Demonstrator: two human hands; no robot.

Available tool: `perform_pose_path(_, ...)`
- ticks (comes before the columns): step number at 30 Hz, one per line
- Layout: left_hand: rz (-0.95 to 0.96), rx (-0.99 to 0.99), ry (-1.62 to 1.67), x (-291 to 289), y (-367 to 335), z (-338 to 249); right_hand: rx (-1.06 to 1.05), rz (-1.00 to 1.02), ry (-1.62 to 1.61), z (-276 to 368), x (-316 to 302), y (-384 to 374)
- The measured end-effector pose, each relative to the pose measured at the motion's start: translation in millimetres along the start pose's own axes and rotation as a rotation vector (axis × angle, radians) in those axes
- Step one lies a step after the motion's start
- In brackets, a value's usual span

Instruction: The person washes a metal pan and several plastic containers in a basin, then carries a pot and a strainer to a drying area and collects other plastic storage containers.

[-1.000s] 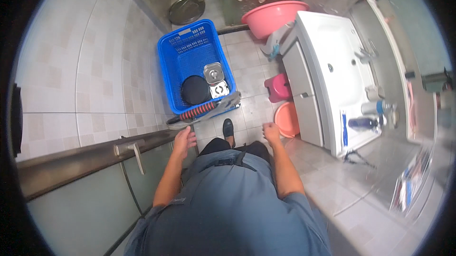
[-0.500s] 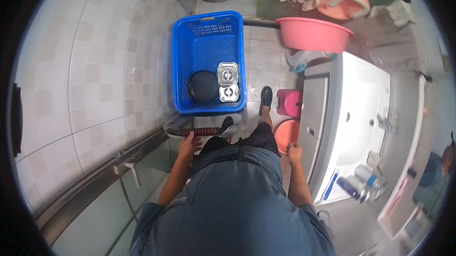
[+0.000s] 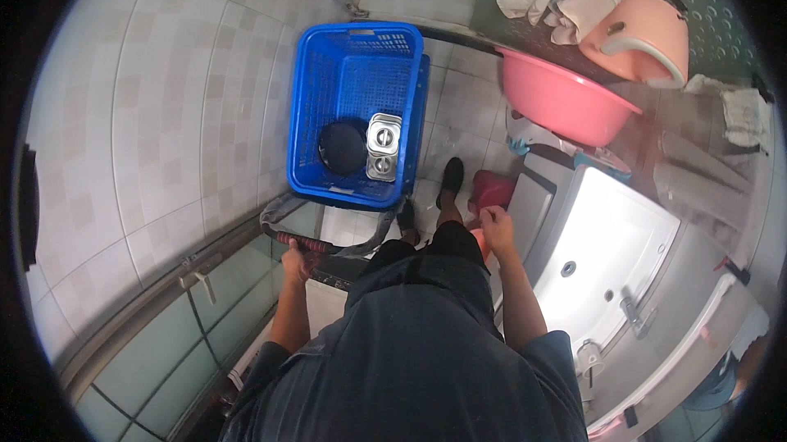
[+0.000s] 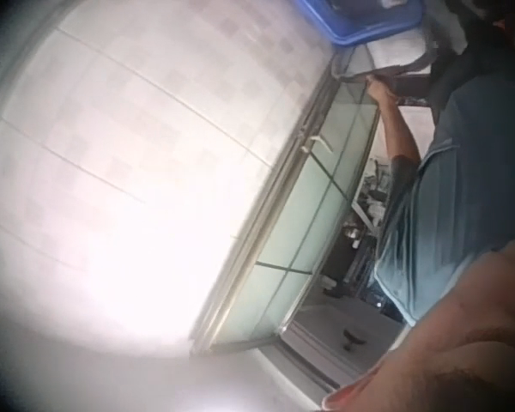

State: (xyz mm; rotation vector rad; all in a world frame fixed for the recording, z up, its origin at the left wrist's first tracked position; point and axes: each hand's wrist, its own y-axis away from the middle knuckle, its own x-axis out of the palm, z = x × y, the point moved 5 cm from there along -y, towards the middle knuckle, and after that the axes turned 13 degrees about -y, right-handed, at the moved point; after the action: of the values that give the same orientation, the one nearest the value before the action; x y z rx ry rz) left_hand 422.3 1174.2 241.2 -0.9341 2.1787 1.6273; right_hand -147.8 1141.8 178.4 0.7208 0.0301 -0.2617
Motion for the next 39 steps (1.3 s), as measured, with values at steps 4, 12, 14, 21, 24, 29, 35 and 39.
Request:
perform_pose_path(4, -0.084, 0.042, -0.152, 9, 4, -6, -0.025, 0.005, 0.067, 8, -28, -9)
perform_pose_path(12, -0.178, 0.011, -0.001, -4, -4, 16, -0.001, 0.014, 0.024, 37, -56, -19)
perform_pose_path(14, -0.204, -0.004, -0.025, 1, -3, 15, 0.022, 0.028, 0.048, 42, -56, -19)
perform_pose_path(21, -0.232, -0.01, 0.103, 12, -7, 13, -0.096, 0.001, 0.02, 68, -75, -36)
perform_pose_path(24, -0.353, -0.051, -0.021, 13, -4, 12, -0.056, 0.007, -0.054, 89, -71, -46)
perform_pose_path(29, -0.627, 0.009, -0.406, 11, 4, 6, -0.022, 0.006, -0.069, 120, -68, -77)
perform_pose_path(35, -0.746, -0.109, -0.426, 27, -14, 4, -0.019, -0.012, 0.007, 186, -52, -129)
perform_pose_path(39, -0.66, -0.312, -0.345, 1, -44, 25, -0.03, 0.005, -0.005, 232, -40, -165)
